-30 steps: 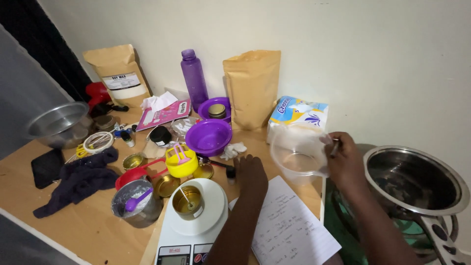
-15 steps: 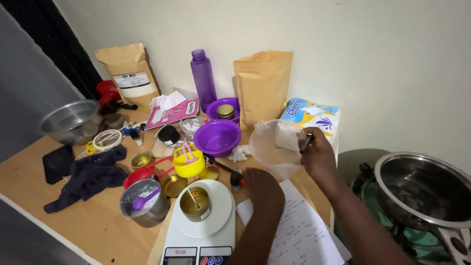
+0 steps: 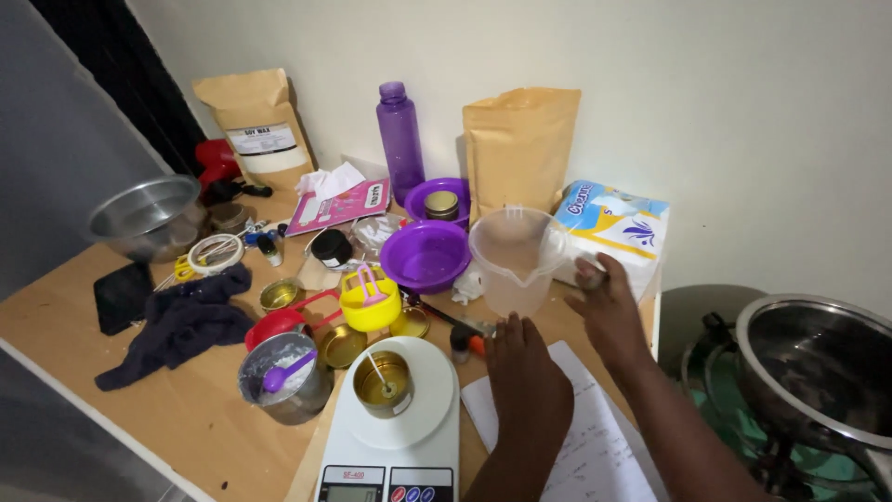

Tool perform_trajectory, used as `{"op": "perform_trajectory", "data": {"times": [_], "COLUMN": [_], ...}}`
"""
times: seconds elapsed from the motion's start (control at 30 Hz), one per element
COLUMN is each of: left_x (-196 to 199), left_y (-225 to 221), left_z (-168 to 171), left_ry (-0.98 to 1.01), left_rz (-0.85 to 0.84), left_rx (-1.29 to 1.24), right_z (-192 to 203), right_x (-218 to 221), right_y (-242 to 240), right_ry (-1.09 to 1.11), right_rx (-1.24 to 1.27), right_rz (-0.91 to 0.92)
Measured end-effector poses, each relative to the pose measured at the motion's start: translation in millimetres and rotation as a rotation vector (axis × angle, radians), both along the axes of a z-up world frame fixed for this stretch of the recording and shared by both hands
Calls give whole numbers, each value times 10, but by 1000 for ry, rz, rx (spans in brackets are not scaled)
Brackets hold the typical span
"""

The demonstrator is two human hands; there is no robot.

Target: Measuring the weight of ingredients on a digital scale and recording the data in a notebook.

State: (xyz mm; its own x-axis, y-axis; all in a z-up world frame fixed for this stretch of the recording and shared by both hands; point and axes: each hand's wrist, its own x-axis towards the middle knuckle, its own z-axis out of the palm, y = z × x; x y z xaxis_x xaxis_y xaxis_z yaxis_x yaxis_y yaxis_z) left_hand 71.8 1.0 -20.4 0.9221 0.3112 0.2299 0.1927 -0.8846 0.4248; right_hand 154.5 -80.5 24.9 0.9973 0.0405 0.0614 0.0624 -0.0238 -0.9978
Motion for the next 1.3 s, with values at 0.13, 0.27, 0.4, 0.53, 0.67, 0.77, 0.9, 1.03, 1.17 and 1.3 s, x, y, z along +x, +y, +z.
{"op": "perform_trajectory", "data": {"times": [0.13, 0.27, 0.4, 0.53, 0.67, 0.77, 0.9, 1.03, 1.17, 1.3], "left_x": [-85, -84, -373, -284, -307, -523, -863, -954, -1057, -1106], "left_y": [-23, -145, -455, -1065, -1300, -1060, -852, -734, -648, -572], "left_z": [87, -61, -112, -1471, -1867, -1581, -1174, -1274, -1086, -1267], "left_ry": [-196, -62, 331, 27, -170, -15, -15, -19, 269, 214], "left_rz": [-23, -64, -225, -27, 309, 106, -207, -332, -413, -340], "left_rx": [20, 14, -84, 338, 140, 29, 107, 151, -63, -295], "right_z": [90, -87, 81, 66, -289, -360, -421, -454, -509, -553], "right_x": [-266, -221, -428, -479, -387, -600, -1028, -1351, -1517, -1629], "right_y": [-214, -397, -373, -337, -511, -702, -975, -1099, -1147, -1134], "right_ry": [17, 125, 241, 215, 65, -68, -135, -16, 395, 411], "right_rx": [-187, -917, -1185, -1030, -833, -620, -443, -401, -419, -351], "right_rz": [-81, 47, 119, 77, 38, -6, -56, -86, -105, -60]}}
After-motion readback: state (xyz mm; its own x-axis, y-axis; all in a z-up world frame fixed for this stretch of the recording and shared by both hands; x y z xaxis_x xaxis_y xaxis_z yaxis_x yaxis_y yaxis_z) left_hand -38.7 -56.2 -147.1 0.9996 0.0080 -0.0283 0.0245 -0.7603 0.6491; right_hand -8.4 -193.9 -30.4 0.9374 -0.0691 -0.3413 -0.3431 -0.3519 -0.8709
